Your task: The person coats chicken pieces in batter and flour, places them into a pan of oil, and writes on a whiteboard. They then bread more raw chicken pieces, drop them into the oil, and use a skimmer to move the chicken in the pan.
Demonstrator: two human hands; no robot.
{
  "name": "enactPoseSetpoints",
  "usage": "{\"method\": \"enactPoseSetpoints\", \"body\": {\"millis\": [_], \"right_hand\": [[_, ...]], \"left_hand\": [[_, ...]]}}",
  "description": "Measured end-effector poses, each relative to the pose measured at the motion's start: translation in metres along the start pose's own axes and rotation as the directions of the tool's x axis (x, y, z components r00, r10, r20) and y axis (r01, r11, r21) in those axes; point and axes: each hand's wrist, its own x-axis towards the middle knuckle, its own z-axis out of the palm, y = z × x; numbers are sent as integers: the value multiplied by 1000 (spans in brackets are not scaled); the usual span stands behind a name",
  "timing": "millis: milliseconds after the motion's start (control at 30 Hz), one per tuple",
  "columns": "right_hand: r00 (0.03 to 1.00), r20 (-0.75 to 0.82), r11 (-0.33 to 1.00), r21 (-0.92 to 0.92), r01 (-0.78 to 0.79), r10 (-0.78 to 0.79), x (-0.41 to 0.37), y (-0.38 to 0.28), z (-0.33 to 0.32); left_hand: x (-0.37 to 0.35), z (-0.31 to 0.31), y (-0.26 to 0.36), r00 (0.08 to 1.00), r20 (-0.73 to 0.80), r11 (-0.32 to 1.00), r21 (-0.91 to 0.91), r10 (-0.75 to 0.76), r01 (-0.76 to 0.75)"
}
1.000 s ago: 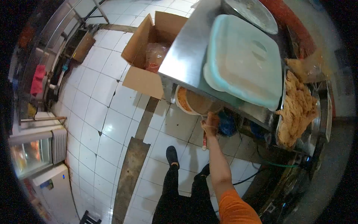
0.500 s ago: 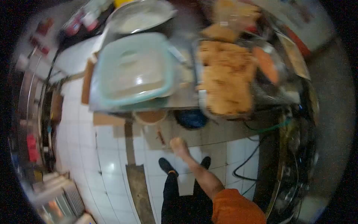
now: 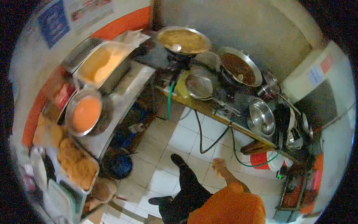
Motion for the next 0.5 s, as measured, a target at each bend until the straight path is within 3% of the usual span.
{"method": "enactPoseSetpoints", "body": {"millis": [67,100,233,367,433,500], "right_hand": [[984,80,846,526,93,-158,101,20,-60],[981,57,760,642,105,-184,136,3,-74],[989,-131,730,668,143,-73,237,-93,-87],[991,-131,656,752,74,38,317,-112,-92],[957,-188,861,424,280,-219,295,-137,-102],[929,-149,894,257,368,-339,300,-140,-102]], "left_hand": [[18,3,59,999,22,998,42,42,-42],[24,8,89,998,35,997,63,52,-54],[38,32,175,995,92,989,144,32,-45],[38,46,216,991,115,978,203,-69,44],[32,52,223,983,117,970,215,-138,111],[26,55,228,973,112,959,226,-201,172]]}}
